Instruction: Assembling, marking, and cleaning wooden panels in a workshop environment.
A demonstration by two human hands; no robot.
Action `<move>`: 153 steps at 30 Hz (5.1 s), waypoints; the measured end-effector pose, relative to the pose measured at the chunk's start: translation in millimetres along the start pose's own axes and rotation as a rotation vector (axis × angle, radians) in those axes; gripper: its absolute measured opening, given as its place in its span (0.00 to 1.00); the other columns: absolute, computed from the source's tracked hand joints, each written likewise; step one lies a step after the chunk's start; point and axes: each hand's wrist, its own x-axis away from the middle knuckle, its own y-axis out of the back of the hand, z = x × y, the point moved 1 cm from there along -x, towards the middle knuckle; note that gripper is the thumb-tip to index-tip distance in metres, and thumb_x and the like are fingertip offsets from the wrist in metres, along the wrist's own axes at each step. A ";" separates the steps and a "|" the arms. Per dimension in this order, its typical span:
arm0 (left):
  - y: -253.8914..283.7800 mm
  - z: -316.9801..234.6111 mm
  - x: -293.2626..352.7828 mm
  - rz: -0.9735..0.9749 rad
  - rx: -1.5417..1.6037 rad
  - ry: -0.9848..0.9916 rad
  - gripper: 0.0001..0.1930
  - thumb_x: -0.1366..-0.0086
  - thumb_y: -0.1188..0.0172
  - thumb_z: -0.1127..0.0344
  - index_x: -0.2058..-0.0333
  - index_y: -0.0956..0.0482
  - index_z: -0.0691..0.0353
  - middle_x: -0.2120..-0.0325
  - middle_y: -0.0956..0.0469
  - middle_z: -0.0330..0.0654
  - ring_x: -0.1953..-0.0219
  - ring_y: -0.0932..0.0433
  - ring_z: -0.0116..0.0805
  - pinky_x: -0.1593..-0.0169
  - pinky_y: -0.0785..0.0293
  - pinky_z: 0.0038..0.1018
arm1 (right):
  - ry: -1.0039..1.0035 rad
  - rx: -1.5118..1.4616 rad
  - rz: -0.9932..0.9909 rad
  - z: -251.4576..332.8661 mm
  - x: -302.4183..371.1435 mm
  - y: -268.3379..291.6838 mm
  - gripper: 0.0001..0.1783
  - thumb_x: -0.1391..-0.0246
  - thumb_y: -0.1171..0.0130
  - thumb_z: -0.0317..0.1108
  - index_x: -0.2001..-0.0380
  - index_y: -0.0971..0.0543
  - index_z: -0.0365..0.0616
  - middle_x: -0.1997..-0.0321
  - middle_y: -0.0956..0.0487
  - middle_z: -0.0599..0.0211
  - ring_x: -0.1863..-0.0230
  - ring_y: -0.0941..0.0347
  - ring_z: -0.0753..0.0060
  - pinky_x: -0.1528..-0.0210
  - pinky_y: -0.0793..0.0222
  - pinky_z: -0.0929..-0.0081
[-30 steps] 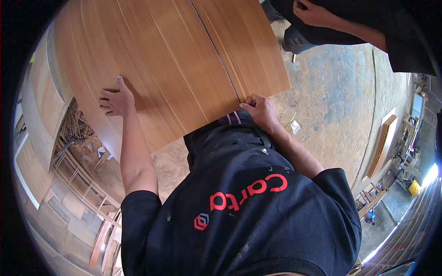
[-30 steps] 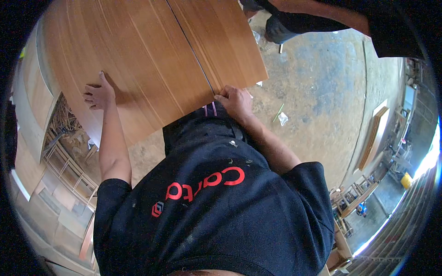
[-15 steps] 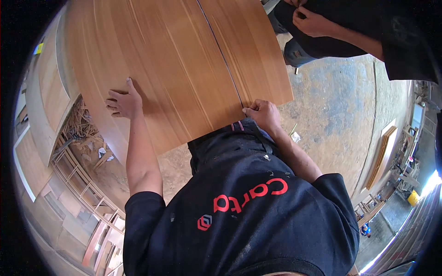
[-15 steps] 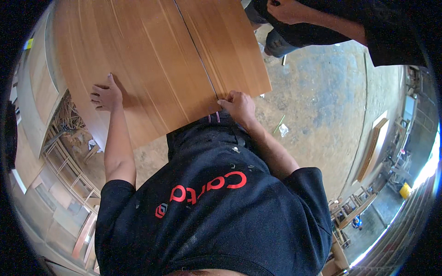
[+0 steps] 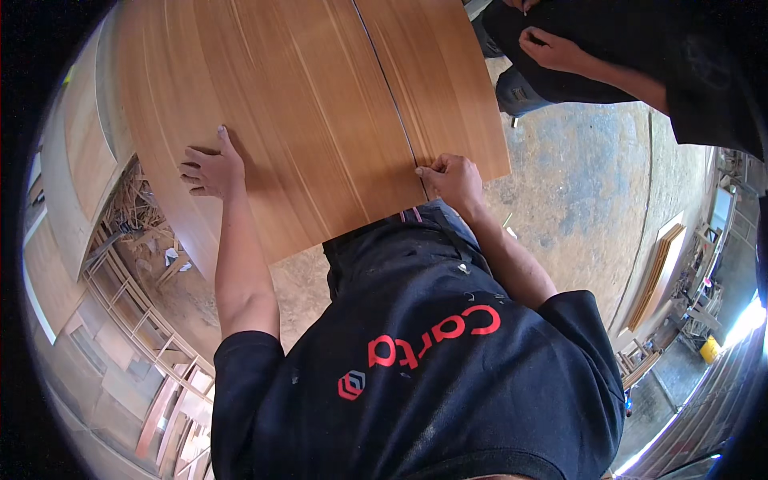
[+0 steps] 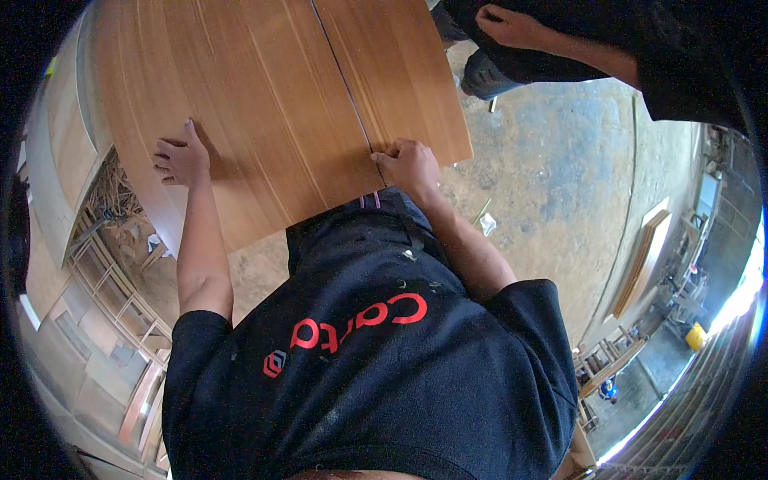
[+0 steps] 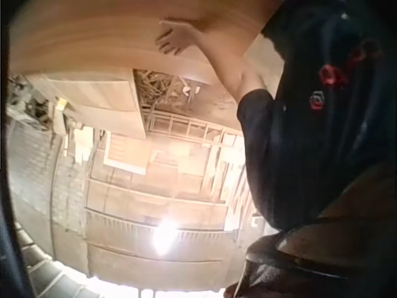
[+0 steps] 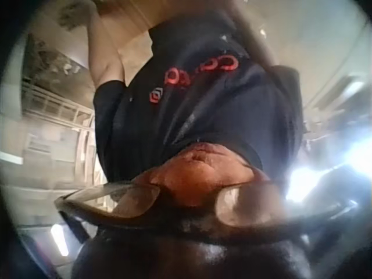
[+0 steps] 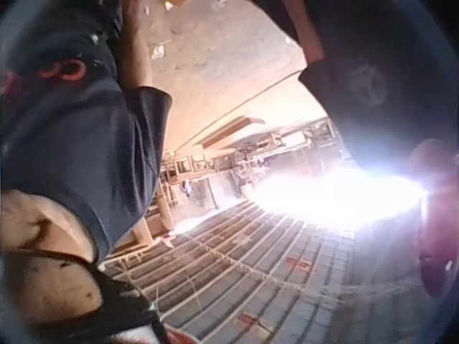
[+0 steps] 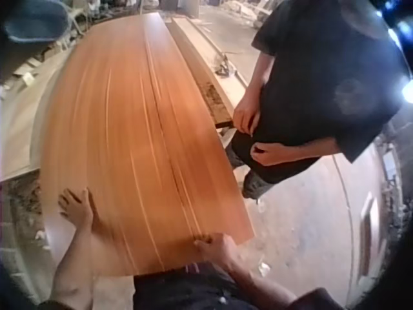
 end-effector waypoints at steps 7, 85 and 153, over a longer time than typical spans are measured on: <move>-5.5 3.5 -0.8 -0.020 -0.017 -0.008 0.53 0.39 0.56 0.16 0.32 0.38 0.58 0.31 0.42 0.61 0.29 0.45 0.64 0.33 0.51 0.61 | -0.003 -0.049 0.023 -2.6 -18.5 -3.7 0.20 0.50 0.28 0.49 0.77 0.16 0.40 0.77 0.18 0.60 0.75 0.24 0.57 0.68 0.26 0.63; 11.0 -5.0 4.1 0.063 -0.034 0.001 0.55 0.38 0.55 0.19 0.28 0.44 0.60 0.27 0.50 0.62 0.26 0.51 0.64 0.30 0.54 0.61 | 1.085 0.549 -0.232 81.7 -143.8 9.0 0.04 0.41 0.43 0.36 0.70 0.25 0.55 0.66 0.26 0.71 0.69 0.25 0.63 0.66 0.27 0.64; 67.9 35.0 37.6 -0.136 -0.151 -0.582 0.45 0.32 0.60 0.22 0.40 0.36 0.63 0.50 0.30 0.55 0.48 0.28 0.58 0.44 0.27 0.43 | -0.752 -0.283 -0.008 -312.8 423.0 -303.8 0.21 0.43 0.43 0.47 0.61 0.13 0.41 0.62 0.13 0.53 0.65 0.20 0.44 0.61 0.25 0.54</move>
